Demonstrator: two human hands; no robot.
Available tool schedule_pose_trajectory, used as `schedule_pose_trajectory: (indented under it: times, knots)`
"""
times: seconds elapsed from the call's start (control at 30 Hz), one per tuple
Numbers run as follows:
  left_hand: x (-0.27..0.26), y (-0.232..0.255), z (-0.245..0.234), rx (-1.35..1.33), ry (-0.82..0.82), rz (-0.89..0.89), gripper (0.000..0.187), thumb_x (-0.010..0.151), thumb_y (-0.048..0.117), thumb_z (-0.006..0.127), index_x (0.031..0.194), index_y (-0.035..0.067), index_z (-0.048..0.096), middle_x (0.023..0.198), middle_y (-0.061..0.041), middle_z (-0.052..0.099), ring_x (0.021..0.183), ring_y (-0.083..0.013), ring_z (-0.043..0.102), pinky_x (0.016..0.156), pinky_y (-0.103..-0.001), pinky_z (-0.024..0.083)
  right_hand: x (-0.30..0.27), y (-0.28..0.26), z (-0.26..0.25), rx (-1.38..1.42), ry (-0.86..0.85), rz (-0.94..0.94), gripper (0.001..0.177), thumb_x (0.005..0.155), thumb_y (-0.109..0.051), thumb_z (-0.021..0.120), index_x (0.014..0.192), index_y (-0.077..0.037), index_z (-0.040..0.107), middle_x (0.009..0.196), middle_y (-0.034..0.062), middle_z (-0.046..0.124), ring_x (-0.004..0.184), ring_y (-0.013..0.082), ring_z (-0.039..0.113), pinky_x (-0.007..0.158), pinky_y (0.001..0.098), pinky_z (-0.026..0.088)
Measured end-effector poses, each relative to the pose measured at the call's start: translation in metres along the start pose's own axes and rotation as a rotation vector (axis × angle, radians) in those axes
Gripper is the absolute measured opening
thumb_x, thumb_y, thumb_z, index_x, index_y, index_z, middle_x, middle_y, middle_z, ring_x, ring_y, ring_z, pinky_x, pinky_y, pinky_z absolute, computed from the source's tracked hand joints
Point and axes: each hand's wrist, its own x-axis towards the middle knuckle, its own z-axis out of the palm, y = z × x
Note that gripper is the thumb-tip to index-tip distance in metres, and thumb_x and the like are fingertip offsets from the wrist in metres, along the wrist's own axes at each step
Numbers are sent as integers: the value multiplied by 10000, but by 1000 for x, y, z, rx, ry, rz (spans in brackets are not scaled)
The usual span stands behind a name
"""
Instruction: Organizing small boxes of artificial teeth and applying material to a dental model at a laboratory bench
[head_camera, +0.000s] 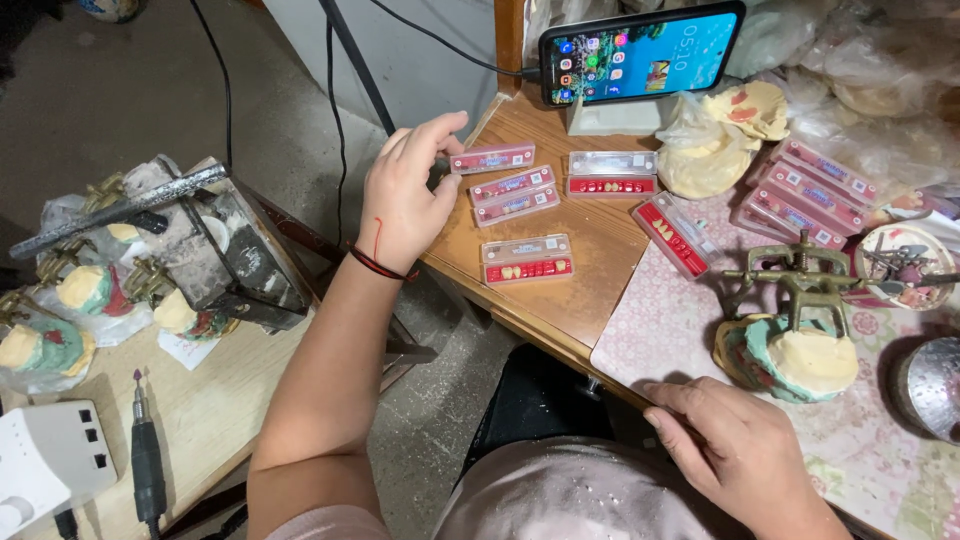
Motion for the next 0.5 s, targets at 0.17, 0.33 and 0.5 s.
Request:
schedule_pose_trajectory:
  times: [0.17, 0.33, 0.5]
  knots:
    - [0, 3, -1, -7, -19, -57, 589, 813, -14, 629, 1374, 151, 554, 1082, 26, 711, 984, -252, 597, 877, -389, 507, -1, 2, 1, 7, 11, -9, 224, 932, -266, 681, 1117, -156, 742, 910, -15, 762, 728, 144, 729, 664, 278, 557]
    - [1, 1, 2, 0, -45, -62, 457, 828, 44, 654, 1268, 149, 595, 1086, -3, 737, 956, -232, 630, 851, -373, 509, -1, 1, 0, 15, 12, -13, 227, 934, -262, 678, 1122, -153, 741, 929, -12, 768, 734, 143, 733, 672, 277, 559]
    - [-1, -3, 7, 79, -22, 86, 123, 852, 71, 742, 946, 148, 721, 1010, 16, 759, 934, -249, 637, 828, -386, 512, 0, 0, 0, 12, 11, -16, 225, 931, -259, 683, 1116, -144, 740, 931, -2, 766, 751, 147, 739, 689, 281, 566]
